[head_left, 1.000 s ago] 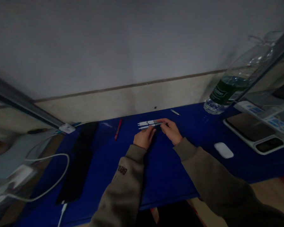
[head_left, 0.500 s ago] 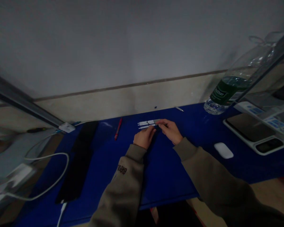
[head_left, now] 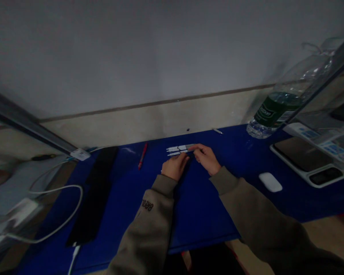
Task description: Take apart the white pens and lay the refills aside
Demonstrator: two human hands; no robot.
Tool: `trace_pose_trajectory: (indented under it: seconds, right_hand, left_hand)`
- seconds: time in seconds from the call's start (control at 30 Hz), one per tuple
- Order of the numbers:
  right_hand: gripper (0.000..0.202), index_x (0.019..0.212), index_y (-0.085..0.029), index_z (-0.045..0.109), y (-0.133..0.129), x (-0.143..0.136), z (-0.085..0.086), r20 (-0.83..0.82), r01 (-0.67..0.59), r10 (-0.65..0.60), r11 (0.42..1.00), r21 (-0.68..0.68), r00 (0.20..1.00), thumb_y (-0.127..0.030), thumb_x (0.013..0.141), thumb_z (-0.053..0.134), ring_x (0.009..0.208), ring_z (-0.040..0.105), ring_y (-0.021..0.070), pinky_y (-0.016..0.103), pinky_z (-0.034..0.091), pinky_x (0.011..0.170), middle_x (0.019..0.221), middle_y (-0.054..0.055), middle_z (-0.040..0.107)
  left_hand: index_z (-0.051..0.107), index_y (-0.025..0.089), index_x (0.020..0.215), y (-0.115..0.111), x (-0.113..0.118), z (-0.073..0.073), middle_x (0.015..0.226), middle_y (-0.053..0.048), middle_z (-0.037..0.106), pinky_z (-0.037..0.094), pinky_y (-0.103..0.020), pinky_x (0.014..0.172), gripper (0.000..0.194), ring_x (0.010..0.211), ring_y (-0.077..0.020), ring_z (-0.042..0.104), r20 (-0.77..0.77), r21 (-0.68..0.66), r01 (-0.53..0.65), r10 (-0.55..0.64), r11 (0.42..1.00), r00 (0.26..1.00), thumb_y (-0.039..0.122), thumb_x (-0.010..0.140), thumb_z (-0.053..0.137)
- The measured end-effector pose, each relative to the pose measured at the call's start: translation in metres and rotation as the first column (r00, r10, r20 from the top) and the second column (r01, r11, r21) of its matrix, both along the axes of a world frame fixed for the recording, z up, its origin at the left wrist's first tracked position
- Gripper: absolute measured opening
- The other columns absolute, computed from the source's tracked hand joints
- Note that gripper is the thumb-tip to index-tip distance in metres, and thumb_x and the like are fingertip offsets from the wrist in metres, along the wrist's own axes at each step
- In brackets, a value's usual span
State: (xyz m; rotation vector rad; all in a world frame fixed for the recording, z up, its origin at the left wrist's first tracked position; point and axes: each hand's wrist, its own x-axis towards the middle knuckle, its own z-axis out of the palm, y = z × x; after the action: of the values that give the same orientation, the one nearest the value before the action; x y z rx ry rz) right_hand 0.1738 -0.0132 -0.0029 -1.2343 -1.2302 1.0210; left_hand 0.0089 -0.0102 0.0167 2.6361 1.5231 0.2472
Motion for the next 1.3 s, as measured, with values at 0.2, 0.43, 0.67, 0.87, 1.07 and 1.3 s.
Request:
trace_pose_trajectory:
  seconds: [0.2,0.43,0.67,0.87,1.07,1.3]
  right_hand:
    - [0.028,0.092,-0.017,0.067,-0.001,-0.001,0.002,-0.01,-0.001,0.001,1.0,-0.026,1.0,-0.034,0.078,0.049,0.053,0.04,0.0094,0.024,0.032,0.053,0.057,-0.001,0.05]
    - [0.031,0.094,-0.016,0.067,-0.004,-0.003,0.006,-0.048,-0.026,0.024,0.999,-0.044,0.999,-0.038,0.08,0.05,0.051,0.037,0.0078,0.023,0.028,0.049,0.056,-0.003,0.046]
    - [0.051,0.103,-0.016,0.066,-0.004,-0.003,0.007,-0.049,-0.056,0.052,0.995,-0.078,0.997,-0.057,0.086,0.041,0.052,0.043,0.0074,0.022,0.031,0.049,0.061,-0.001,0.05]
    - [0.054,0.1,-0.014,0.067,-0.003,-0.004,0.005,-0.045,-0.021,0.016,0.995,-0.095,0.999,-0.059,0.086,0.04,0.053,0.045,0.0073,0.021,0.032,0.047,0.065,0.001,0.053]
    - [0.055,0.098,-0.014,0.067,-0.001,-0.004,0.001,-0.033,-0.01,0.008,0.998,-0.07,0.999,-0.059,0.087,0.039,0.054,0.047,0.0072,0.022,0.035,0.049,0.069,0.002,0.056]
    - [0.049,0.104,-0.016,0.065,-0.002,-0.004,0.002,0.082,-0.088,0.09,0.996,-0.034,0.993,-0.056,0.088,0.041,0.056,0.054,0.0103,0.024,0.043,0.056,0.066,0.002,0.06]
  left_hand:
    - [0.05,0.031,0.122,-0.001,0.001,0.002,0.094,-0.004,0.067,0.045,-0.026,0.064,0.043,0.082,-0.0192,0.065,-0.015,-0.017,-0.018,0.018,1.0,1.0,0.05,0.096,0.022]
    - [0.051,0.029,0.116,-0.002,0.002,0.004,0.094,-0.005,0.067,0.045,-0.026,0.064,0.042,0.082,-0.0197,0.065,-0.019,-0.031,-0.024,0.024,0.999,1.0,0.05,0.096,0.021]
    - [0.052,0.029,0.116,-0.003,0.003,0.005,0.093,-0.004,0.068,0.044,-0.025,0.062,0.041,0.082,-0.0195,0.066,-0.006,-0.031,-0.028,0.028,0.999,1.0,0.049,0.096,0.022]
    - [0.055,0.028,0.115,-0.003,0.002,0.003,0.097,-0.004,0.068,0.044,-0.024,0.065,0.041,0.085,-0.0176,0.065,0.016,-0.029,-0.017,0.018,0.999,1.0,0.049,0.096,0.025]
    - [0.058,0.026,0.109,0.0,0.0,-0.001,0.097,-0.004,0.067,0.046,-0.025,0.071,0.038,0.088,-0.0167,0.064,0.12,-0.028,0.01,-0.006,1.0,0.993,0.046,0.096,0.029]
    - [0.06,0.018,0.102,0.005,-0.001,-0.009,0.094,-0.007,0.067,0.046,-0.025,0.081,0.035,0.091,-0.0157,0.063,0.23,-0.019,0.11,-0.103,0.994,0.968,0.041,0.097,0.033]
